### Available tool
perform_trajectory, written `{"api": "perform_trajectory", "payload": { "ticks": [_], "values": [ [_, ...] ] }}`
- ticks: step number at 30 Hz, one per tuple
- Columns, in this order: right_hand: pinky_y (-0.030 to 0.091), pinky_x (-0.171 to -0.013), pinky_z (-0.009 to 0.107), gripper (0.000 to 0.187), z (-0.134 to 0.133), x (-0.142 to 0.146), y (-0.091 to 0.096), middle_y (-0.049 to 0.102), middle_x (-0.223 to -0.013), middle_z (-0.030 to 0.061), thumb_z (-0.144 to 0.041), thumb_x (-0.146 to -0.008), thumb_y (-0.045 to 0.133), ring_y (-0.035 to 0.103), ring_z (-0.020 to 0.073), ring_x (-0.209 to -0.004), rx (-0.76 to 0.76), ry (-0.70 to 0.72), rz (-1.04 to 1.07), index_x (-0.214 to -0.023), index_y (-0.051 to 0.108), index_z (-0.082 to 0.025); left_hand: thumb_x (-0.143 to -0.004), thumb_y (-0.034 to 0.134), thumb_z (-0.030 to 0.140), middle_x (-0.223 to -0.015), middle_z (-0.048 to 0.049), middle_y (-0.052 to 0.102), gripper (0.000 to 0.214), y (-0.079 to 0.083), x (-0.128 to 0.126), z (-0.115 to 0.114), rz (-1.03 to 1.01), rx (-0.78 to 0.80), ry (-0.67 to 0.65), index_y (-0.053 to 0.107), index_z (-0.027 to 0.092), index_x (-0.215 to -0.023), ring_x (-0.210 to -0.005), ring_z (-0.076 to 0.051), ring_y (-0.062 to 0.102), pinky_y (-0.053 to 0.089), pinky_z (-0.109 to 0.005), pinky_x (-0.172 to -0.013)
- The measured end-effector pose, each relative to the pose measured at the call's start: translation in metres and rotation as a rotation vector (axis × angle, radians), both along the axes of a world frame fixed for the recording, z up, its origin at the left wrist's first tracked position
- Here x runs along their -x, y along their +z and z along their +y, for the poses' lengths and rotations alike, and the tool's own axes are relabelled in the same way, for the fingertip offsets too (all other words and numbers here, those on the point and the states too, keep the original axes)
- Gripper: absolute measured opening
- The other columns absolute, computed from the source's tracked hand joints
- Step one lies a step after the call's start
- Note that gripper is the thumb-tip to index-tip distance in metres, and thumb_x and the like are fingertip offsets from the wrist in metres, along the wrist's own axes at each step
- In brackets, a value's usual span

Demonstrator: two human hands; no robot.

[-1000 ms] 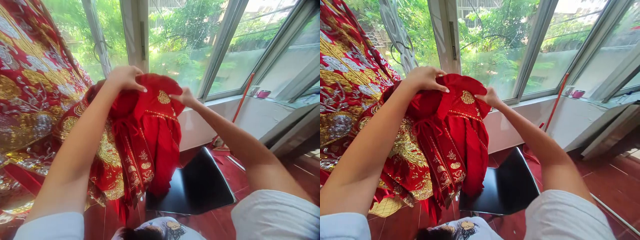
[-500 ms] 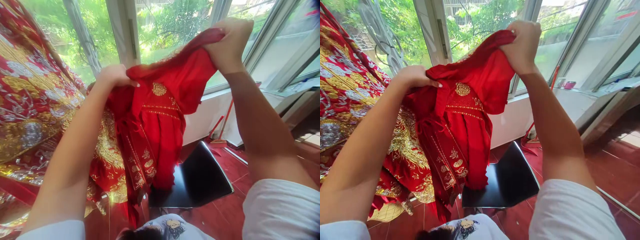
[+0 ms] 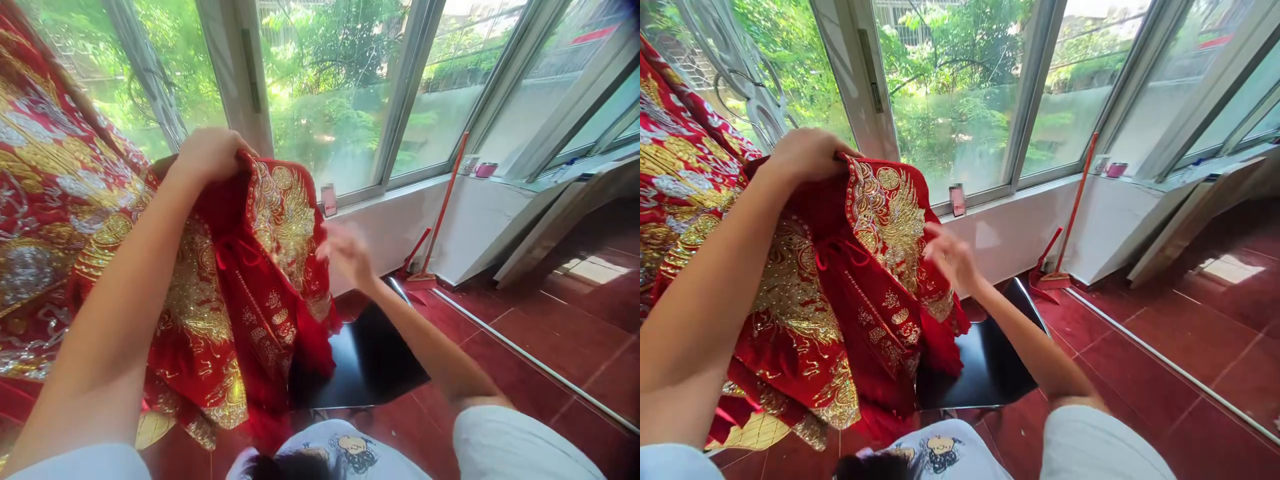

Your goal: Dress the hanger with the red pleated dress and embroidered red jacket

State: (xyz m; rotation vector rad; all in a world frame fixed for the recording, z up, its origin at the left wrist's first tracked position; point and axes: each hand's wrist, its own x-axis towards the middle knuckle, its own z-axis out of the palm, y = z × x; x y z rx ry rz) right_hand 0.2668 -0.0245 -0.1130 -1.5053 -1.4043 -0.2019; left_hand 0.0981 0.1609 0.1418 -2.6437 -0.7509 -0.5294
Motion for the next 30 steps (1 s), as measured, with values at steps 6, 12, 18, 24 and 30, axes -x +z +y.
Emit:
{"api": "perform_trajectory", "payload": {
  "ticks": [6, 12, 18, 24, 30],
  "values": [
    [0.048, -0.081, 0.032, 0.038, 0.064, -0.048, -0.032, 0.068, -0.093, 0.0074, -0.045, -0.080, 0.054, 0.059, 0.0181, -0.085, -0.119, -0.224, 0.515, -0.101, 0.064, -0.015, -0.082, 0.054, 0.010, -0.095, -0.0051, 0.068, 0.034, 0.001, 0.001, 0.007, 0.048, 0.012, -0.036, 0.073, 0.016, -0.110, -0.093, -0.023, 0.058, 0.043, -0.044, -0.095],
    [0.039, -0.061, 0.029, 0.051, 0.051, -0.011, -0.076, 0.055, -0.062, 0.0028, -0.062, -0.085, 0.037, 0.043, 0.0149, -0.061, -0.146, -0.350, 0.585, -0.066, 0.053, -0.018, -0.082, 0.052, 0.010, -0.100, -0.0071, 0.069, 0.039, 0.001, 0.002, 0.002, 0.086, -0.017, -0.004, 0.071, 0.019, -0.115, -0.088, -0.023, 0.057, 0.044, -0.040, -0.088],
    [0.039, -0.069, 0.033, 0.048, 0.023, -0.007, -0.113, 0.059, -0.068, 0.0061, -0.059, -0.088, 0.035, 0.045, 0.0169, -0.065, -0.229, -0.577, 0.577, -0.071, 0.053, -0.018, -0.083, 0.047, 0.010, -0.104, -0.0062, 0.072, 0.046, -0.006, 0.013, 0.000, 0.116, -0.068, -0.121, 0.069, 0.029, -0.119, -0.092, -0.024, 0.061, 0.043, -0.044, -0.092],
    [0.048, -0.079, 0.035, 0.051, 0.029, 0.025, -0.130, 0.070, -0.097, 0.0130, -0.055, -0.088, 0.041, 0.062, 0.0224, -0.086, -0.130, -0.273, 0.564, -0.100, 0.065, -0.012, -0.083, 0.058, 0.030, -0.120, -0.0030, 0.069, 0.040, -0.010, 0.080, -0.005, -0.112, -0.184, -0.382, 0.068, 0.024, -0.121, -0.113, -0.023, 0.059, 0.025, -0.044, -0.116],
    [0.036, -0.109, 0.048, 0.059, 0.028, 0.007, 0.017, 0.047, -0.146, 0.0104, -0.042, -0.087, 0.057, 0.042, 0.0271, -0.136, -0.324, -0.133, 0.065, -0.142, 0.042, -0.031, -0.085, 0.056, 0.045, -0.100, -0.0096, 0.070, 0.042, -0.026, 0.178, 0.026, -0.417, 0.144, -0.088, 0.068, 0.013, -0.110, -0.100, -0.024, 0.059, 0.043, -0.041, -0.099]
  ]
}}
